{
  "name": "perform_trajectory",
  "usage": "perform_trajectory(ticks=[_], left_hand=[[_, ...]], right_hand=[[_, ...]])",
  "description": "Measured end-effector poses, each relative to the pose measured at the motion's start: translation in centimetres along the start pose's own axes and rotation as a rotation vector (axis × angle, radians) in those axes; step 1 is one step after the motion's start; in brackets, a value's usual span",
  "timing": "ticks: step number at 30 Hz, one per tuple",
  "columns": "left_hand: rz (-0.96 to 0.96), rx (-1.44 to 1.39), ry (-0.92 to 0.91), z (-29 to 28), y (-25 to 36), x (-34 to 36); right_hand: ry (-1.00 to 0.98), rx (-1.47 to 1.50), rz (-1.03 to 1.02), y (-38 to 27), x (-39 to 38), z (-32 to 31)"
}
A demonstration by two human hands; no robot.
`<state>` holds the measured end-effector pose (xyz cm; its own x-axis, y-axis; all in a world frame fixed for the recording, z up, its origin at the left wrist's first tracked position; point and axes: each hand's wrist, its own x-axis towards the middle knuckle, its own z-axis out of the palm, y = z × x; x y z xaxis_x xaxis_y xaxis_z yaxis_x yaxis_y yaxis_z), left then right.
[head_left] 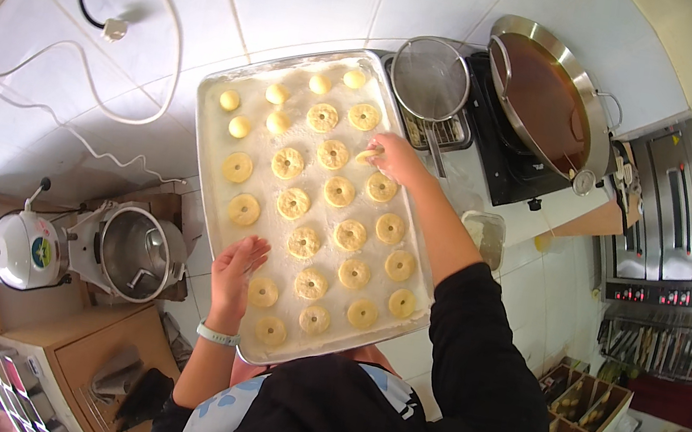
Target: The person shapes dough pieces into rings on a large baking tray by hand, occasionally dipping their fingers into a small container of flour.
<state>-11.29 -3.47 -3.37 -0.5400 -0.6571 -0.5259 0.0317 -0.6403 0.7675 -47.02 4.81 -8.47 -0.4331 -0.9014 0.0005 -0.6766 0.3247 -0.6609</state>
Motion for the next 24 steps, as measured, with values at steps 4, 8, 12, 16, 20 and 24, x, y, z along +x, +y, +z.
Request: perform_trajectory(ticks=[4,8,12,16,20,24], left_hand=[[0.073,0.043,-0.029,2.4,-0.8,-0.6],[0.086,0.012,-0.169,4.2,-1.1,-1.7],[0.026,-0.039,-0.270,4.1,-0.4,-3.7],[-0.053,0.001,-0.341,3.8,-0.6,-4.7],[-0.020,-0.038,-0.276,4.4,-0.5,-5.4],[-0.079,0.042,-0.334,5.0,-0.5,-4.8]], right_hand=[[-0.152,0.580,0.186,-7.3,-5.0,1.5],[-0.313,0.882,0.176,-15.1,-11.0,2.3],[-0.060,0.895,0.225,-17.7,-14.6,3.0],[0.038,1.007,0.220,-19.1,-16.7,3.6],[-0.009,1.022,0.269,-19.4,-17.8,2.2],[0.002,1.019,0.313,-19.4,-17.6,2.1]])
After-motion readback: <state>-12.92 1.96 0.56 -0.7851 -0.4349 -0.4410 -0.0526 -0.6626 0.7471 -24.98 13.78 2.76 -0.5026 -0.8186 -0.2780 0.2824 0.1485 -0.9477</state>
